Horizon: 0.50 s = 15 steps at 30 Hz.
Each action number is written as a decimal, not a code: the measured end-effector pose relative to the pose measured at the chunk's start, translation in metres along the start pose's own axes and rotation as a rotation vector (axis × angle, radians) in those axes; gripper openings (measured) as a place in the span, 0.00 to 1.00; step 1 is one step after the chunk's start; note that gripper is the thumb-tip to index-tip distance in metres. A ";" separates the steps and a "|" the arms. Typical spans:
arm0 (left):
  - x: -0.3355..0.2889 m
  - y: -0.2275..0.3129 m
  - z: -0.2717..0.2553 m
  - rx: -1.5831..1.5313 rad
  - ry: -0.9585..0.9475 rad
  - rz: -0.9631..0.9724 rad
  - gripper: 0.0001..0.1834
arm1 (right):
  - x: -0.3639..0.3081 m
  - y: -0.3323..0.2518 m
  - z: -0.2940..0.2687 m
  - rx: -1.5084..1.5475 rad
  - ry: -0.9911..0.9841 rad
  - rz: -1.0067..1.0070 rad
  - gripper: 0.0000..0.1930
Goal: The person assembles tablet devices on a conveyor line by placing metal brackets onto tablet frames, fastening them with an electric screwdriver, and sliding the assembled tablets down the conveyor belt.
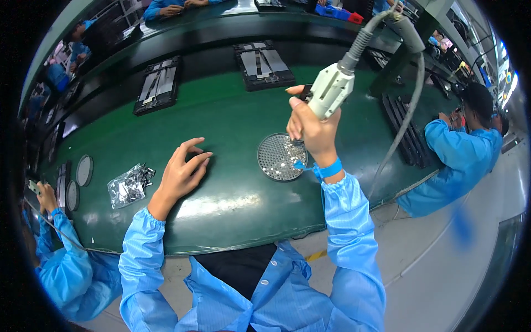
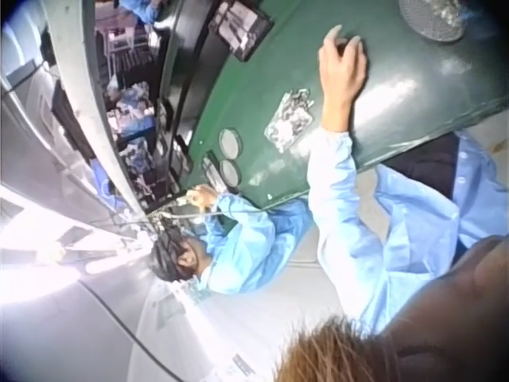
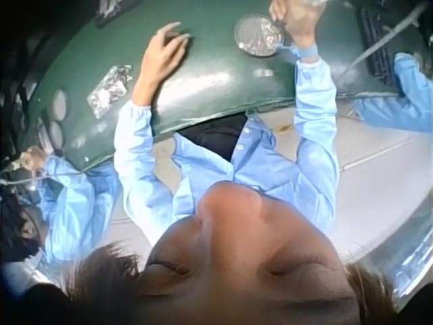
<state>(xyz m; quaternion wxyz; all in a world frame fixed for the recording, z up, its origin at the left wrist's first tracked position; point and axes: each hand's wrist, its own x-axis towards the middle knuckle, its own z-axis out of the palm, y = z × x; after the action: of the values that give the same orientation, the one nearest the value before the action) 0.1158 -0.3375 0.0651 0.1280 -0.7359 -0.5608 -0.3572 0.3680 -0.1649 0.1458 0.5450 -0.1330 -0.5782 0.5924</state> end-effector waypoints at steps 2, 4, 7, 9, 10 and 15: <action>0.002 0.001 0.001 -0.006 -0.005 0.001 0.11 | -0.002 0.003 0.012 -0.024 -0.029 0.015 0.08; 0.002 0.001 -0.001 -0.015 -0.036 0.006 0.13 | -0.004 0.005 0.028 -0.067 -0.066 0.035 0.08; 0.003 0.000 -0.003 -0.019 -0.013 0.006 0.11 | -0.004 0.009 0.056 -0.026 -0.124 0.059 0.07; 0.003 0.001 -0.004 -0.027 -0.009 0.005 0.11 | -0.006 0.008 0.074 -0.105 -0.144 0.088 0.09; 0.005 0.000 -0.004 -0.036 -0.006 0.010 0.11 | -0.007 0.008 0.081 -0.095 -0.174 0.120 0.08; 0.004 0.005 -0.008 -0.052 -0.017 0.022 0.11 | -0.018 0.013 0.087 -0.099 -0.208 0.154 0.08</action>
<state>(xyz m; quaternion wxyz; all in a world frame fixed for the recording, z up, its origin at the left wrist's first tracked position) 0.1174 -0.3413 0.0742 0.1082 -0.7479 -0.5444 -0.3641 0.3000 -0.2226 0.1527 0.4278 -0.1414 -0.6484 0.6137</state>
